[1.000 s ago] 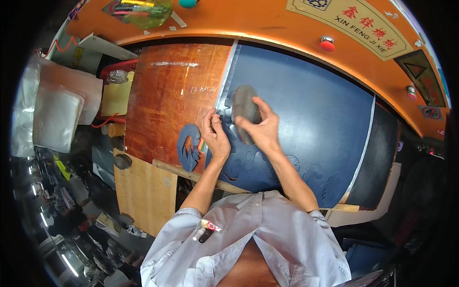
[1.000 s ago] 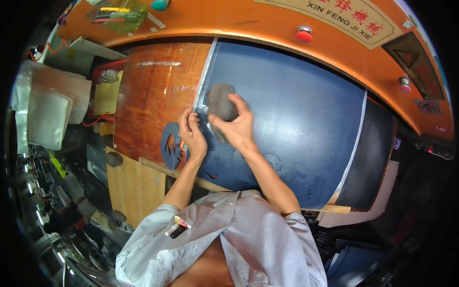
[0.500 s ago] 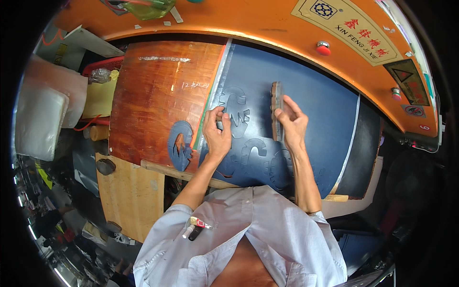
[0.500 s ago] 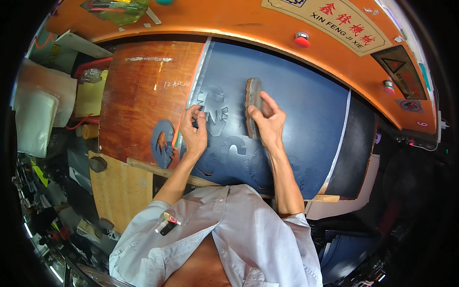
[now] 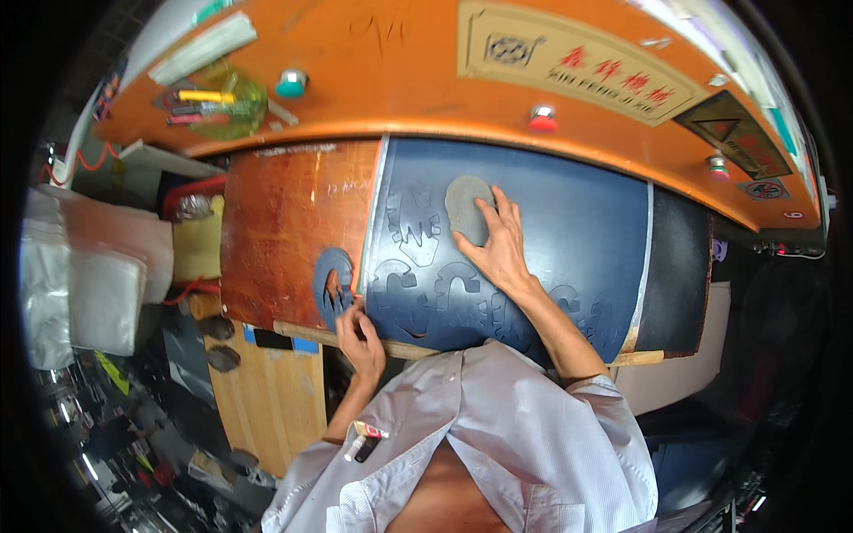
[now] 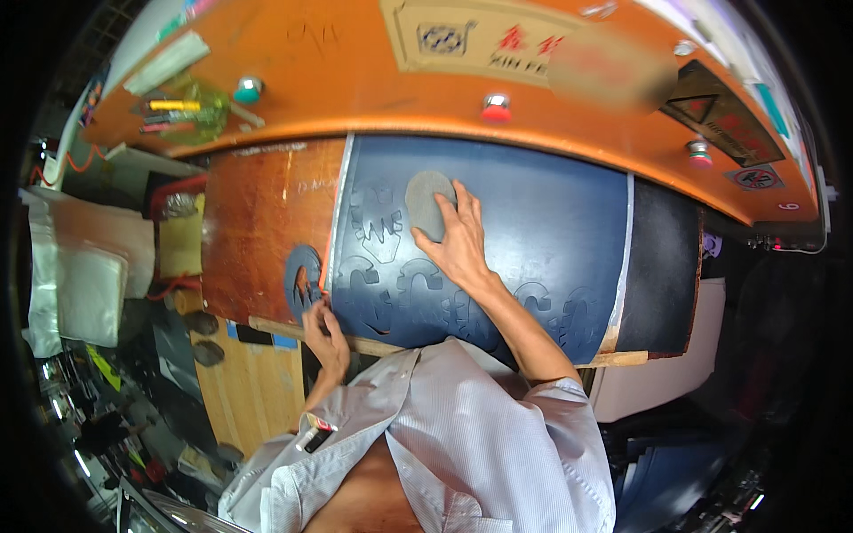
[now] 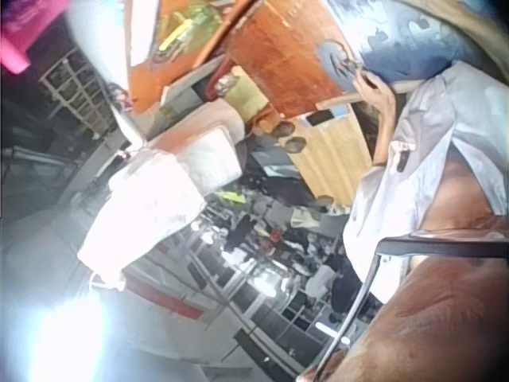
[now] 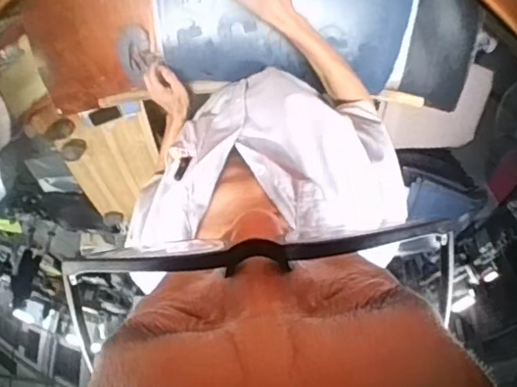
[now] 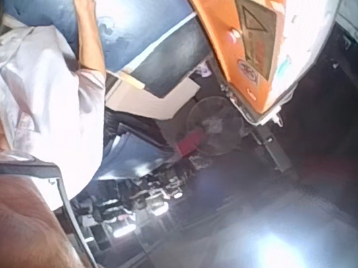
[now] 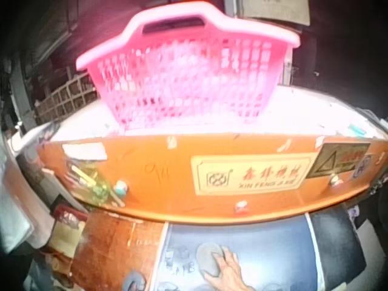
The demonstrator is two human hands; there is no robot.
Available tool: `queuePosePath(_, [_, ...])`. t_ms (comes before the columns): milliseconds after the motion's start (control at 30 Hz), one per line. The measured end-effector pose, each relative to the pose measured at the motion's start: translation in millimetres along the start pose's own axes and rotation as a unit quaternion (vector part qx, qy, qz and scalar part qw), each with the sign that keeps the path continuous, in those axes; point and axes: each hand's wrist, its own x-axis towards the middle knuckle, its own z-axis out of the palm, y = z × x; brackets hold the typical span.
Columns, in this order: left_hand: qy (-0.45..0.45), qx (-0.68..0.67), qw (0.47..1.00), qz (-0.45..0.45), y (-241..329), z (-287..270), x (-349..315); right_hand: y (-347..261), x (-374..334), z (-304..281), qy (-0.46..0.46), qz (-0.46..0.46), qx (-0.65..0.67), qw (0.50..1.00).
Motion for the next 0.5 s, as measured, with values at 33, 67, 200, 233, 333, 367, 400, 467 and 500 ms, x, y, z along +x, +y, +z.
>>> queuePosePath(33, [0.003, 0.039, 0.999, 0.03, -5.1, 6.5, 0.9, 6.5, 5.6, -10.7, 0.032, -0.001, 0.012, 0.999])
queuePosePath(67, [0.016, 0.058, 0.995, 0.076, -9.8, 20.9, 7.8, 17.0, 13.7, -25.0, 0.07, 0.027, 0.018, 0.997])
queuePosePath(200, [0.074, 0.089, 0.991, 0.066, -16.4, 75.1, 46.5, 80.4, 41.0, -141.1, 0.36, 0.057, 0.121, 0.923])
queuePosePath(233, [0.076, 0.08, 0.992, 0.061, -15.7, 83.1, 57.8, 97.4, 51.9, -176.2, 0.459, 0.055, 0.132, 0.877])
queuePosePath(333, [0.052, 0.064, 0.996, 0.04, -3.9, 93.5, 91.4, 132.6, 69.3, -270.5, 0.505, 0.045, 0.056, 0.86])
queuePosePath(367, [0.043, 0.055, 0.997, 0.039, 2.7, 98.6, 103.6, 140.7, 67.6, -280.6, 0.474, 0.056, 0.042, 0.878])
queuePosePath(400, [0.031, 0.047, 0.998, 0.038, 10.5, 101.1, 114.8, 145.1, 63.7, -289.4, 0.433, 0.094, 0.029, 0.896])
queuePosePath(467, [0.02, 0.04, 0.998, 0.032, 27.3, 108.5, 135.8, 152.1, 44.4, -288.7, 0.397, 0.017, 0.03, 0.917])
queuePosePath(500, [0.026, 0.046, 0.998, 0.025, 33.6, 111.5, 144.4, 157.6, 33.2, -282.7, 0.391, 0.01, 0.031, 0.92])
